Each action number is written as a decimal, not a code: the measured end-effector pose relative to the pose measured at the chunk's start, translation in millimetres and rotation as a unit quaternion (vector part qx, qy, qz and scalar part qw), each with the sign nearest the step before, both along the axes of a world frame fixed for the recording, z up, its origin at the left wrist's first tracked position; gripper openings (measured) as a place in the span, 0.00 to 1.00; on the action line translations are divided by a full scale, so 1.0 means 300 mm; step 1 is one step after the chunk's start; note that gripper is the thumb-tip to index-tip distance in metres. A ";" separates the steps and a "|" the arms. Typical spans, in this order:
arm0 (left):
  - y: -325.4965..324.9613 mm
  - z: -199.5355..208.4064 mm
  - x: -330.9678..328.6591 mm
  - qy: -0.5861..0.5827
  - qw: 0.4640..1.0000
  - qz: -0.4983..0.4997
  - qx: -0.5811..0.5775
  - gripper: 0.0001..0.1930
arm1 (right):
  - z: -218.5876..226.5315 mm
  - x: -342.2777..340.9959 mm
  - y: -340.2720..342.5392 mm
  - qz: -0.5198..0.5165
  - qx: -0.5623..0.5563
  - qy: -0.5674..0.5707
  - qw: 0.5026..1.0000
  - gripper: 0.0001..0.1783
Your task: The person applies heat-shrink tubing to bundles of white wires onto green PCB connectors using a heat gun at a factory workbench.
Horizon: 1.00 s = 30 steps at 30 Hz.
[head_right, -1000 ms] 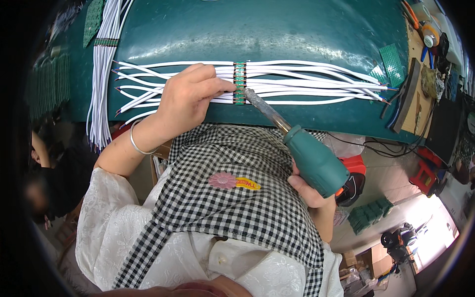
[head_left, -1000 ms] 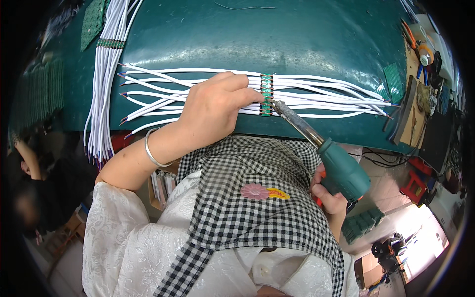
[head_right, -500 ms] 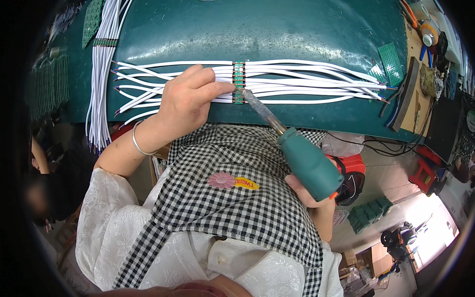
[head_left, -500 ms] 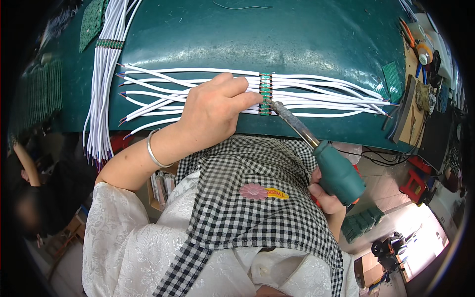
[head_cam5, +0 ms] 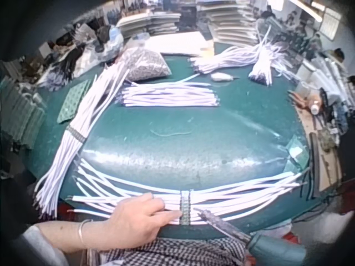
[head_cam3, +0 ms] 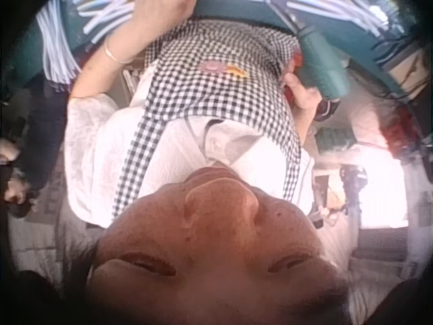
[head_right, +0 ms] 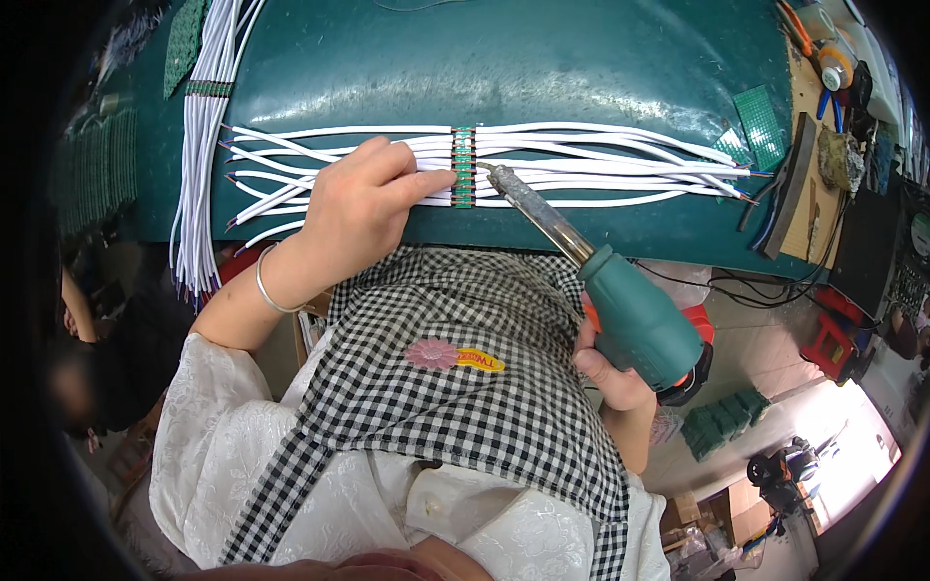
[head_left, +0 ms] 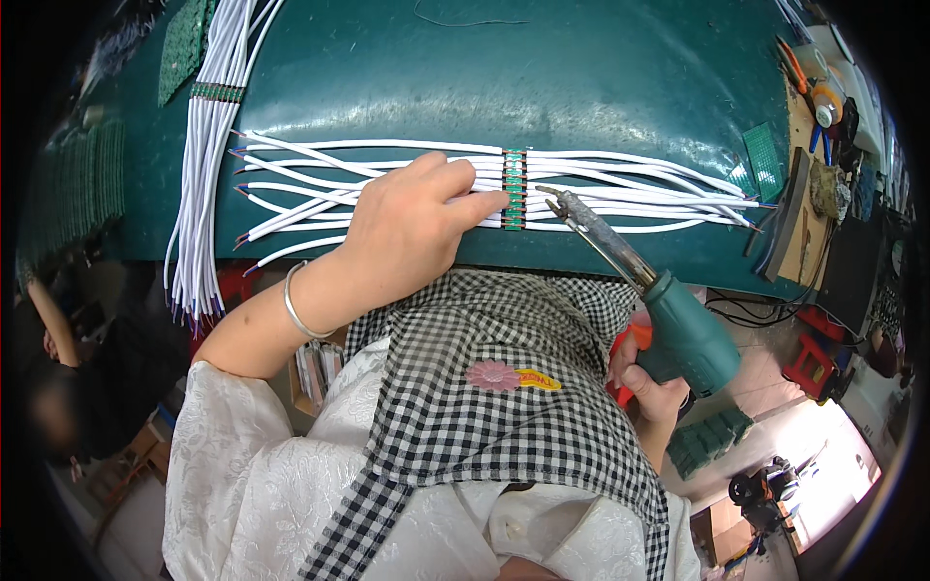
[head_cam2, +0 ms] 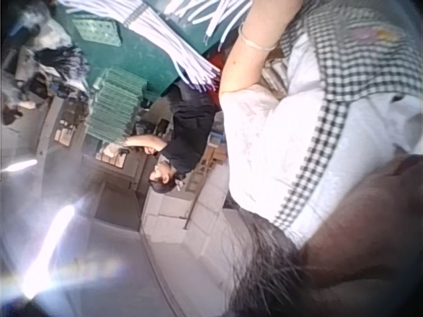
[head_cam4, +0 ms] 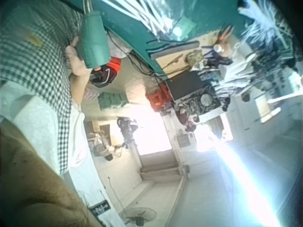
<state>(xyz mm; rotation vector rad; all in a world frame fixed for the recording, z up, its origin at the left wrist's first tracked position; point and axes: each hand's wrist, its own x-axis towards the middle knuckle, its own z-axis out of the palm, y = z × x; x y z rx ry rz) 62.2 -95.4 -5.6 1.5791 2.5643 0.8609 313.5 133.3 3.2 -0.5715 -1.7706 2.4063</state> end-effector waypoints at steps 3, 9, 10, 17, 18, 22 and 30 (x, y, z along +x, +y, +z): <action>-0.009 0.008 0.007 0.104 0.994 0.010 0.039 0.11 | -0.011 0.014 0.010 0.012 0.008 0.003 1.000 0.38; -0.029 0.035 0.030 0.049 0.996 0.072 -0.023 0.09 | -0.017 0.015 0.012 0.020 -0.018 0.012 1.000 0.36; -0.026 0.035 0.026 0.050 0.996 0.072 -0.024 0.09 | -0.020 0.019 0.012 0.019 -0.019 0.010 1.000 0.36; -0.005 0.062 -0.017 -0.035 0.997 0.051 -0.036 0.09 | -0.027 0.036 0.014 0.027 -0.011 -0.007 1.000 0.33; 0.000 0.062 -0.018 -0.025 0.998 0.048 -0.028 0.09 | -0.028 0.037 0.012 0.026 -0.011 -0.007 1.000 0.33; -0.011 0.034 -0.033 -0.041 0.999 0.015 -0.025 0.08 | -0.024 0.037 0.005 0.024 -0.012 -0.016 1.000 0.32; 0.004 0.014 -0.059 -0.095 0.995 -0.033 0.015 0.13 | -0.006 0.015 0.008 0.046 0.005 -0.020 0.999 0.31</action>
